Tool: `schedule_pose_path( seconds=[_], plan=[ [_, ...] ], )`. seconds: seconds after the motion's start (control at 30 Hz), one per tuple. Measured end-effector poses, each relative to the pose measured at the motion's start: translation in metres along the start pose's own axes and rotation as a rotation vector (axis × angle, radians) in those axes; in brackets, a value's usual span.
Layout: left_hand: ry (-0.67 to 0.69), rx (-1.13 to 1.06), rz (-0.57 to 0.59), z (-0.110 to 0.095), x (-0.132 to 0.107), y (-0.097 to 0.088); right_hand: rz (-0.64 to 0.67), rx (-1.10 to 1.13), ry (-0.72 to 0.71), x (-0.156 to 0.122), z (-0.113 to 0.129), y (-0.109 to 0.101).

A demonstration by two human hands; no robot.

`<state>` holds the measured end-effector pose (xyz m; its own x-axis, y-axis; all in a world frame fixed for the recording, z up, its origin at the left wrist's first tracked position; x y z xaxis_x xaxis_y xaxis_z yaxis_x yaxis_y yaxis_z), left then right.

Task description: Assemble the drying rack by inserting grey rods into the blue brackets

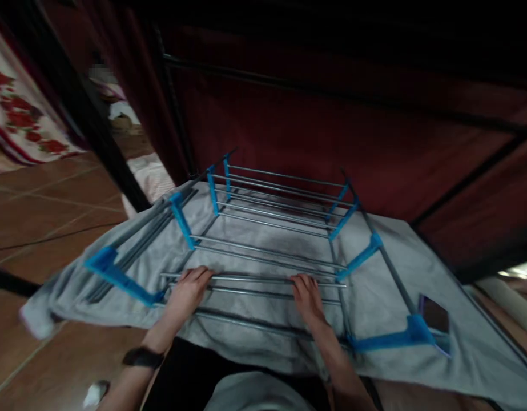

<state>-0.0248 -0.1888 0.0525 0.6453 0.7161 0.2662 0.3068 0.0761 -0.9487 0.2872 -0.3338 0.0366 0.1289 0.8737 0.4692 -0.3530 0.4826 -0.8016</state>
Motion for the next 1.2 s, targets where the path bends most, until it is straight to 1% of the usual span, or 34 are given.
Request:
schedule_pose_path(
  seconds=[0.07, 0.17, 0.27, 0.37, 0.63, 0.77, 1.0, 1.2],
  plan=[
    [0.015, -0.005, -0.079, 0.011, -0.004, -0.004, -0.021, -0.03, 0.004, 0.013, 0.006, -0.01],
    [0.042, -0.02, -0.139, 0.017, -0.003, -0.009, -0.059, -0.083, -0.023, 0.035, 0.014, -0.029],
    [0.027, -0.037, -0.163, 0.012, 0.001, -0.013, -0.073, -0.134, -0.054, 0.052, 0.018, -0.047],
    [0.004, -0.064, -0.17, 0.007, 0.006, -0.014, -0.074, -0.156, -0.062, 0.06, 0.019, -0.059],
    [-0.019, -0.116, -0.139, 0.008, 0.015, -0.006, -0.065, -0.173, -0.051, 0.064, 0.017, -0.063],
    [-0.028, -0.147, -0.152, 0.006, 0.018, -0.006, -0.075, -0.149, -0.065, 0.069, 0.016, -0.072],
    [-0.014, -0.186, -0.152, 0.005, 0.026, 0.0, -0.119, -0.167, -0.1, 0.078, 0.016, -0.087],
    [-0.013, -0.168, -0.167, 0.004, 0.03, -0.006, -0.119, -0.205, -0.1, 0.079, 0.021, -0.09]
  ],
)
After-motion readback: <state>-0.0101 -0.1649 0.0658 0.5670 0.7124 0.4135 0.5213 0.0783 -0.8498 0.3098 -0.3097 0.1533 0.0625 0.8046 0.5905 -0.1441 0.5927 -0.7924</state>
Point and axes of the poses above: each hand's wrist, its own x-axis towards the middle knuckle, its own y-axis out of the palm, z = x × y, the point moved 8 cm from there along x, towards the middle knuckle, and after that the axes turned 3 degrees about z, right-handed, at the moved point
